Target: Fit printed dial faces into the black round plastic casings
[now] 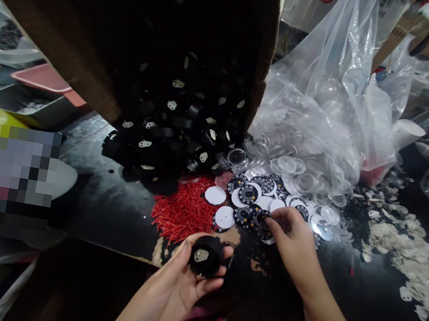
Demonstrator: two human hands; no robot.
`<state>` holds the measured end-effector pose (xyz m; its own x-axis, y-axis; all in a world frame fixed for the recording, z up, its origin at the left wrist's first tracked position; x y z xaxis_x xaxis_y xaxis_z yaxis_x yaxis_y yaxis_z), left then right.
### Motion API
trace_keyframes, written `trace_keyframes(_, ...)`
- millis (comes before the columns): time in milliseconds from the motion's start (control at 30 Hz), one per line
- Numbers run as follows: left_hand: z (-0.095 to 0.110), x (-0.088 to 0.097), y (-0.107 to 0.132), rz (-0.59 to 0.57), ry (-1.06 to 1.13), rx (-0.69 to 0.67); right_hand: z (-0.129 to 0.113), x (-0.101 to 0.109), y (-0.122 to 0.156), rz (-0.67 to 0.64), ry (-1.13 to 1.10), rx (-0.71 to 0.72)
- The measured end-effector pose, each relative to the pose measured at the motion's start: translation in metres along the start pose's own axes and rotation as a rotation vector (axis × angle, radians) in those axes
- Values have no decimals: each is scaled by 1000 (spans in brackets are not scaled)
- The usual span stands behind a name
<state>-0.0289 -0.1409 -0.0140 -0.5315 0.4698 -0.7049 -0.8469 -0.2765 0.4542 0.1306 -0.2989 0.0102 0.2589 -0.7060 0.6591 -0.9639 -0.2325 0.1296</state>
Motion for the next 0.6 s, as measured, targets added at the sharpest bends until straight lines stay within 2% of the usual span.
trace_keyframes(167, 1, -7, -1, 43, -1, -22, 0, 5, 0, -55, -89, -17)
trace_keyframes(300, -2, -13, -6, 30, 23, -38, -19, 6, 15, 10, -167, 121)
trace_keyframes(367, -4, -17, -8, 16, 41, -47, -29, 0, 25, -73, -179, 146)
trace_keyframes(433, -6, -19, -11, 34, 30, -87, -37, -6, 34, -152, -200, 107)
trace_keyframes(533, -8, -18, -13, 64, -35, -172, -46, -9, 42, -161, -263, 55)
trace_keyframes(600, -11, -19, -12, 56, -77, -196, -55, -13, 46, -199, -279, 100)
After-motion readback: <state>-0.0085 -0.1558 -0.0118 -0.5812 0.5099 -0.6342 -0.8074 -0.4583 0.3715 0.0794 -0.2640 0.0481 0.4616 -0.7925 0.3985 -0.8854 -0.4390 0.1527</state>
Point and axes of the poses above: each hand's wrist, its own y-axis away from the middle knuckle, its own x-axis out of the back of the hand, z = x × y, the point moved 5 cm from there along -y, towards the middle knuckle, and after that the axes turned 13 degrees about -x, right-handed, at the moved point
